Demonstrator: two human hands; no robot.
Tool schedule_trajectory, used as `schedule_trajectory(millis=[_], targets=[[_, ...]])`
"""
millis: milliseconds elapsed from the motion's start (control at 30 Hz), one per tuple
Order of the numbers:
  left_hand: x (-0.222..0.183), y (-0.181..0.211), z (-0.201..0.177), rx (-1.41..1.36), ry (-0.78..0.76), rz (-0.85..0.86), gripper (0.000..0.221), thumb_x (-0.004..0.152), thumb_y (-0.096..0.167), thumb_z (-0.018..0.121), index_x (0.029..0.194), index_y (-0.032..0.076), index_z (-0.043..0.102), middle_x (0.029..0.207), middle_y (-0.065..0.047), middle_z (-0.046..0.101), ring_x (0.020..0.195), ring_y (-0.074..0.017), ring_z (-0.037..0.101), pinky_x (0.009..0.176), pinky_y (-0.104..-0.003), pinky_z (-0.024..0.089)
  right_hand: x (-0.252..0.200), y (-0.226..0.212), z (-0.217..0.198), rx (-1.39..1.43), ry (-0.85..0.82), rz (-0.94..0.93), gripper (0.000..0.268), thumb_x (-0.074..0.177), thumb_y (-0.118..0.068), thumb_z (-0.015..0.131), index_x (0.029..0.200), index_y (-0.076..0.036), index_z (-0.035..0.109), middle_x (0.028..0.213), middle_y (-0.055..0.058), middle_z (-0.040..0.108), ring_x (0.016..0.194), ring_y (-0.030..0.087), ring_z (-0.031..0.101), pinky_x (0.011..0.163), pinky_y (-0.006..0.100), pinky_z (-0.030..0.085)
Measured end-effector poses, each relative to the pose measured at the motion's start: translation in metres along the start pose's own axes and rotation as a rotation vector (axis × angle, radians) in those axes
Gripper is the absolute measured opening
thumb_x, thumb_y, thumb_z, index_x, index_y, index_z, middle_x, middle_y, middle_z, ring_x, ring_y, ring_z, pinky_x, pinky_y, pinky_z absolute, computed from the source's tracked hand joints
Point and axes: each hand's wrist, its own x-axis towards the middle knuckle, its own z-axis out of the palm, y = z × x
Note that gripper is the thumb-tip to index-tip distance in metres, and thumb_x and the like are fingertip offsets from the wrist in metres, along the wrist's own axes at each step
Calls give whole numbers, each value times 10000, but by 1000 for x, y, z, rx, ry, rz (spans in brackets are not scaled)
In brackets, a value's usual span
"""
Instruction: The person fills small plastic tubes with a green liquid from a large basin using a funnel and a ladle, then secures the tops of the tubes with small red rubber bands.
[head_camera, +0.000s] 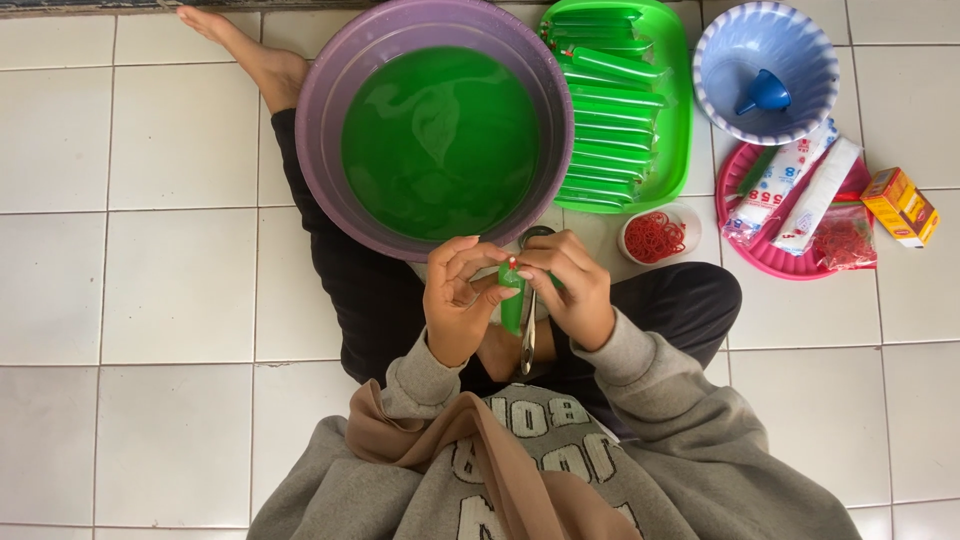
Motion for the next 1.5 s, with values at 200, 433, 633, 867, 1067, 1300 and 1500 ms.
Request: schedule_trajectory(millis=[200, 433, 633, 867, 1067, 1300, 1500], targets=[[12, 9, 10, -33, -40, -75, 574, 853, -128, 720, 1360, -82, 455, 1184, -274, 675, 1123, -353, 690, 863, -422, 637, -13, 8, 7, 18, 61, 164, 316, 1091, -247, 476, 1176, -22, 680, 995, 143, 698, 817, 294, 652, 774, 404, 524], [28, -6, 20, -2, -80, -165, 477, 874, -89, 725, 1320, -66, 557, 1136, -221, 709, 1108, -266, 681, 906, -366, 614, -76, 44, 28, 375, 104, 999, 553, 1139, -336, 327, 1398, 127, 483, 1379, 378, 526, 1267, 416, 518, 1115, 539, 393], [46, -54, 32, 32, -51, -131, 337, 913, -34, 713, 1236, -39, 617, 1188, -153, 660, 1139, -191, 628, 912, -340, 603, -130, 98, 2, 1109, 262, 1356, 628, 1037, -529, 485, 1385, -9, 537, 1306, 205, 601, 1040, 252, 661, 935, 341, 556], [56, -139, 62, 312, -74, -176, 290, 1010, 18, 618, 1299, 30, 597, 1310, -179, 616, 1287, -329, 571, 1041, -399, 518, -130, 163, -62, 657, 628, 1007, 231, 1070, -101, 528, 1255, 37, 528, 1075, 118, 525, 878, 209, 665, 859, 311, 610], [77, -193, 81, 697, -169, -23, 481, 989, -6, 611, 1451, 36, 482, 1438, -297, 455, 1396, -521, 379, 1109, -642, 383, -100, 226, -101, 206, 503, 795, 171, 1102, -35, 439, 1237, 29, 523, 1177, 198, 542, 1019, 277, 641, 941, 430, 577], [157, -248, 99, 980, -247, 70, 492, 981, 56, 608, 1425, -76, 442, 1447, -352, 421, 1402, -549, 364, 1166, -641, 336, -27, 323, -124, 118, 524, 504, 172, 1095, 46, 420, 1229, 27, 525, 1267, 201, 534, 1142, 257, 572, 971, 431, 560], [245, -319, 84, 1218, -292, 31, 510, 1014, 134, 544, 1454, -73, 391, 1457, -322, 437, 1425, -499, 382, 1195, -629, 286, 25, 419, -131, -29, 268, 456, 223, 1067, 63, 455, 1231, -20, 583, 1197, 170, 624, 1209, 271, 565, 1075, 482, 428]])
